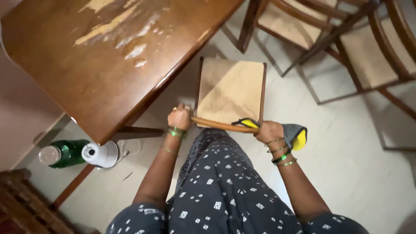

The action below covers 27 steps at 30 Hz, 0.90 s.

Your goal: The person cleans the underside of an overturned wooden chair using a yellow cloth. They then move the chair to the floor and wipe the seat and backrest of several other wooden chairs in the room.

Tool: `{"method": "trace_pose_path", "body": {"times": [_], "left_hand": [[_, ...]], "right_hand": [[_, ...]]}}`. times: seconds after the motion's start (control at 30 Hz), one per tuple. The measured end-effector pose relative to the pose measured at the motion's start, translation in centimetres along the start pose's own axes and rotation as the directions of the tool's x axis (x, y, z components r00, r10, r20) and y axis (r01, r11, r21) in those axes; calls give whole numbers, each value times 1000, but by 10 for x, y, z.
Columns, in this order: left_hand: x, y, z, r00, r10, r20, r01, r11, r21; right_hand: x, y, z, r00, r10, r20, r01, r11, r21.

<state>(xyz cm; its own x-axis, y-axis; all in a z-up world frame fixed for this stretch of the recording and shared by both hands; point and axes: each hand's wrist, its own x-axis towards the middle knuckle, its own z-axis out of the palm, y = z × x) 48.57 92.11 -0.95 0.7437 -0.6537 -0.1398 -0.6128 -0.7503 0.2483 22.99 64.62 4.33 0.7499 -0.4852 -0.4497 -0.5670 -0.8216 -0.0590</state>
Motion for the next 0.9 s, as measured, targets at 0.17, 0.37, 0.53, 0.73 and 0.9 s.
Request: {"method": "trace_pose_path", "body": {"times": [0.17,0.37,0.53,0.73,0.9], "left_hand": [[16,1,-15,999,-13,-48,12,1000,-4],[18,39,13,748,-663,-37,407,502,-763],[-20,76,106,848,-516,119,430,540,-723],[-41,148,165,835,-505,221,356,189,-915],[7,160,181,931,-343,125,298,515,-804]], "right_hand": [[-40,-32,23,986,115,-119,-111,993,40],[-89,-75,48,947,297,-120,-280,950,135],[-132,-69,58,936,351,-14,-342,920,189],[-163,-64,57,887,460,46,-454,848,274],[-153,-58,63,898,438,-54,-374,820,434]]}}
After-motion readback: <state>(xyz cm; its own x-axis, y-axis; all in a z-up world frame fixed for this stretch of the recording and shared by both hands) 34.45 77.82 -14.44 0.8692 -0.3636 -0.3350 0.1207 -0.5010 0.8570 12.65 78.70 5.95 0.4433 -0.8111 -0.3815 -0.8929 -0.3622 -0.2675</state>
